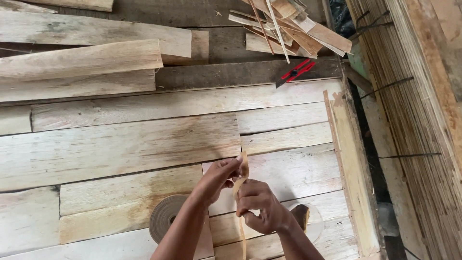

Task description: The person applies a brown paste from a small container onto thin wooden strips using their fingers. They then press the strips onto a wooden workbench surface and smooth them down. The person repeats this process with several strips, handling them one at a time.

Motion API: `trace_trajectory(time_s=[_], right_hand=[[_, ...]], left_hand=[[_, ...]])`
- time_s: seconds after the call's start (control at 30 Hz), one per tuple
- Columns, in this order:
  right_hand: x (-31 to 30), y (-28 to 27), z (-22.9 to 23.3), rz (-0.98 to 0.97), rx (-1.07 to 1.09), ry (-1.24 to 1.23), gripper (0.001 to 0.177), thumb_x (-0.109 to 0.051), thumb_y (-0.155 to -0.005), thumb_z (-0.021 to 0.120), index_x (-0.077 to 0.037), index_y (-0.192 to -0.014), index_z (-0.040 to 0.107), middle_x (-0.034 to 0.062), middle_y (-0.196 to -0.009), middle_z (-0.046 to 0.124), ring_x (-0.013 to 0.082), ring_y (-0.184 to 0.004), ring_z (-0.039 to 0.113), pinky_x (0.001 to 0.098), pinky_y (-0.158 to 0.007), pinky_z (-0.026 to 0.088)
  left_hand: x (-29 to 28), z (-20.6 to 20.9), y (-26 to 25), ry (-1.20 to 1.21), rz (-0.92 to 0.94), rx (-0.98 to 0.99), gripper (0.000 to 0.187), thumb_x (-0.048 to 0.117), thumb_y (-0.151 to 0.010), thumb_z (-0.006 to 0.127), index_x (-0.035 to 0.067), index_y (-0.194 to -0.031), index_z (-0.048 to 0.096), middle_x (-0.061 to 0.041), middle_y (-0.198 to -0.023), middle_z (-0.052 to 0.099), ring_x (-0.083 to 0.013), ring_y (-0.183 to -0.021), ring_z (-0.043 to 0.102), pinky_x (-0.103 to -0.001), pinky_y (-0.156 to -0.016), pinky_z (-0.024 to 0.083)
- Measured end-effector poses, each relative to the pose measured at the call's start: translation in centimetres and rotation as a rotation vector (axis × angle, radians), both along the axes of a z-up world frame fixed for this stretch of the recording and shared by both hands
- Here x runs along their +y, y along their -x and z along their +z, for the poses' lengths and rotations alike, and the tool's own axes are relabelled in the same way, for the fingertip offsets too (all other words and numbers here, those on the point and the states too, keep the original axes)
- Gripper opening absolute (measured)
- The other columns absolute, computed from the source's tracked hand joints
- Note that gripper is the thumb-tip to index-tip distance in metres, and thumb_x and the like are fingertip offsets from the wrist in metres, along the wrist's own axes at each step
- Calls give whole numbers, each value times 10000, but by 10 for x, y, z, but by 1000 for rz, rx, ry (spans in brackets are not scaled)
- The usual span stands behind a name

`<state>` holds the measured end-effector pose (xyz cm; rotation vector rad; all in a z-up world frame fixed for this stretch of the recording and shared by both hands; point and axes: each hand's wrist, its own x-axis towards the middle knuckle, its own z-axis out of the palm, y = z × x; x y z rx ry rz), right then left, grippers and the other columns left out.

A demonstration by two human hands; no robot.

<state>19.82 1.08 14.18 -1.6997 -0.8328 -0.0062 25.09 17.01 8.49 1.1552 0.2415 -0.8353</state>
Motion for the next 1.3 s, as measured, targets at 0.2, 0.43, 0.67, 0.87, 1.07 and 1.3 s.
trace_trajectory(time_s=[0.2, 0.43, 0.67, 0.87, 1.07, 1.3], right_hand=[[2, 5, 8, -22, 30, -7, 178, -35, -775, 506, -78, -813, 675, 97, -769, 671, 224, -686, 669, 511, -1059, 474], [-2, 28, -32, -541, 626, -68, 244, -42, -933, 645, -14, -1176, 654, 135, -926, 759, 238, -693, 814, 301, -656, 698], [-11, 12, -57, -784, 1098, -150, 111, 16, -912, 684, 117, -955, 699, 234, -707, 700, 261, -657, 714, 380, -688, 685], [-10, -15, -93, -795, 1187, -102, 124, -14, -937, 667, 105, -903, 672, 232, -666, 692, 274, -581, 695, 386, -572, 680], [-13, -32, -128, -773, 1216, -83, 96, -23, -951, 674, 73, -948, 678, 197, -684, 700, 256, -563, 669, 378, -554, 647], [-12, -39, -132, -766, 1225, -38, 107, -49, -968, 637, 44, -1003, 676, 179, -695, 719, 257, -550, 662, 382, -520, 625]], left_hand=[[-9, -4, -14, 69, 228, -99, 204, 258, -895, 772, 196, -743, 650, 38, -703, 607, -74, -630, 479, -250, -616, 374], [2, 24, -68, -74, 316, -342, 99, 250, -1007, 639, 195, -950, 698, 47, -900, 660, -82, -751, 513, -254, -703, 422], [-21, 1, -126, -311, 184, -307, 88, 188, -909, 746, 154, -989, 726, -3, -968, 720, -125, -870, 644, -261, -823, 487], [-36, -62, -162, -820, -21, -678, 172, 257, -938, 688, 159, -1073, 732, 0, -1059, 749, -172, -964, 612, -312, -797, 422], [-42, -157, -177, -1095, 54, -1045, 171, 358, -920, 709, 255, -1056, 724, 37, -1173, 702, -223, -1124, 527, -444, -937, 332], [-45, -166, -179, -1179, 3, -975, 217, 459, -945, 639, 279, -1055, 690, 47, -1146, 643, -229, -1090, 483, -434, -931, 332]])
